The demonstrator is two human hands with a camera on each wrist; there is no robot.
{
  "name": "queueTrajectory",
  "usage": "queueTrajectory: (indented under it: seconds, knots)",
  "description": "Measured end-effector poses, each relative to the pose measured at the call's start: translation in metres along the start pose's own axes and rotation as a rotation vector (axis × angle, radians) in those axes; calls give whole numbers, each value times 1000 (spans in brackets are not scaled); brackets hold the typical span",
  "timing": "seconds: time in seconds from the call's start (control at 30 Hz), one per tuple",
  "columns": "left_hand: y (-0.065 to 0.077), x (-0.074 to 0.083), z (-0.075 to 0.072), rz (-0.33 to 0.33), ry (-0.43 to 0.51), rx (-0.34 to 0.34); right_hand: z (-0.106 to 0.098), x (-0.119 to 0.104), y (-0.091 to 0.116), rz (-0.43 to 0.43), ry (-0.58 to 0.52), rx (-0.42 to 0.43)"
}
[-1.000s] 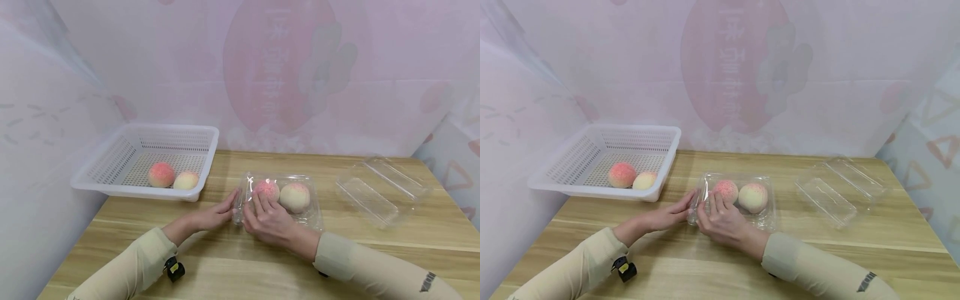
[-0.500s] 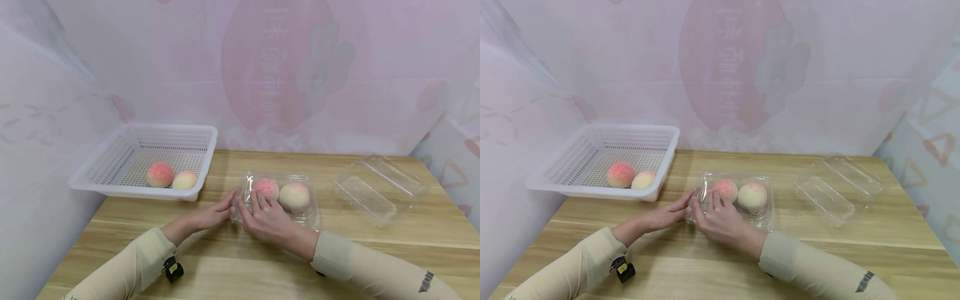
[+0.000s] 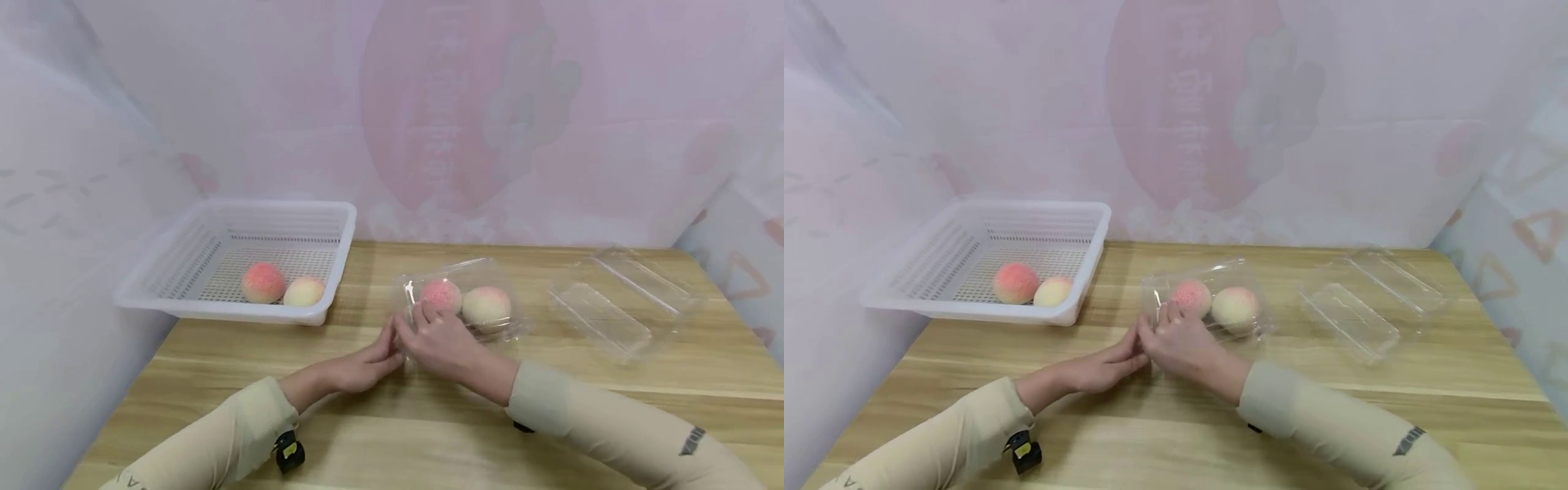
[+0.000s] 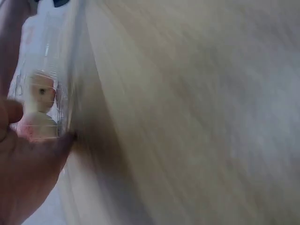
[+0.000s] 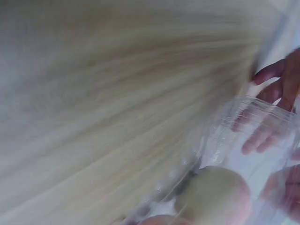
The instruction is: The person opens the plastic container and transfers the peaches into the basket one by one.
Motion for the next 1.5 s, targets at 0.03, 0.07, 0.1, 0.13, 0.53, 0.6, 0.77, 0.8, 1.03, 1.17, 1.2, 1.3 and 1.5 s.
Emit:
queueTrajectory:
  seconds: [0.03,0.07,0.1,0.13,0.53,0.6,0.77,0.8,1.03,1.17,1.2,1.3,1.5]
  knots:
    - [-2,3,1,24,16,-7,0,3,1,3,-15,-12]
    - [-3,5,0,36,13,4,-1,6,2,3,-33,-19]
    - [-4,8,-3,46,14,19,-2,8,4,3,-46,-22]
    - [-5,10,-5,48,12,27,-3,10,5,6,-63,-24]
    - [-6,4,-12,-21,100,88,-12,27,18,100,-301,-109]
    - [-6,2,-14,-37,110,94,-13,32,23,85,-314,-99]
    - [-7,2,-17,-57,136,103,-19,59,44,145,-371,-89]
    - [-8,1,-18,-60,140,102,-20,66,50,178,-387,-109]
    - [-16,-1,-24,-30,181,122,-28,108,90,383,-509,-259]
    - [-20,-4,-26,-53,192,154,-27,118,109,431,-570,-325]
    - [-21,-5,-26,-59,190,166,-26,119,112,435,-585,-334]
    - [-24,-5,-27,-64,166,205,-24,120,118,413,-606,-332]
    - [-31,-3,-29,-17,126,249,-21,119,121,367,-605,-310]
Point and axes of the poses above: each hand's wrist, its own y-axis away from the middle knuckle, its own z-axis out of the palm, x = y × z, the point moved 6 cm from there along -y, towards the middle knuckle, and after that the axes turned 2 degrees about -y, right-handed, at the moved point
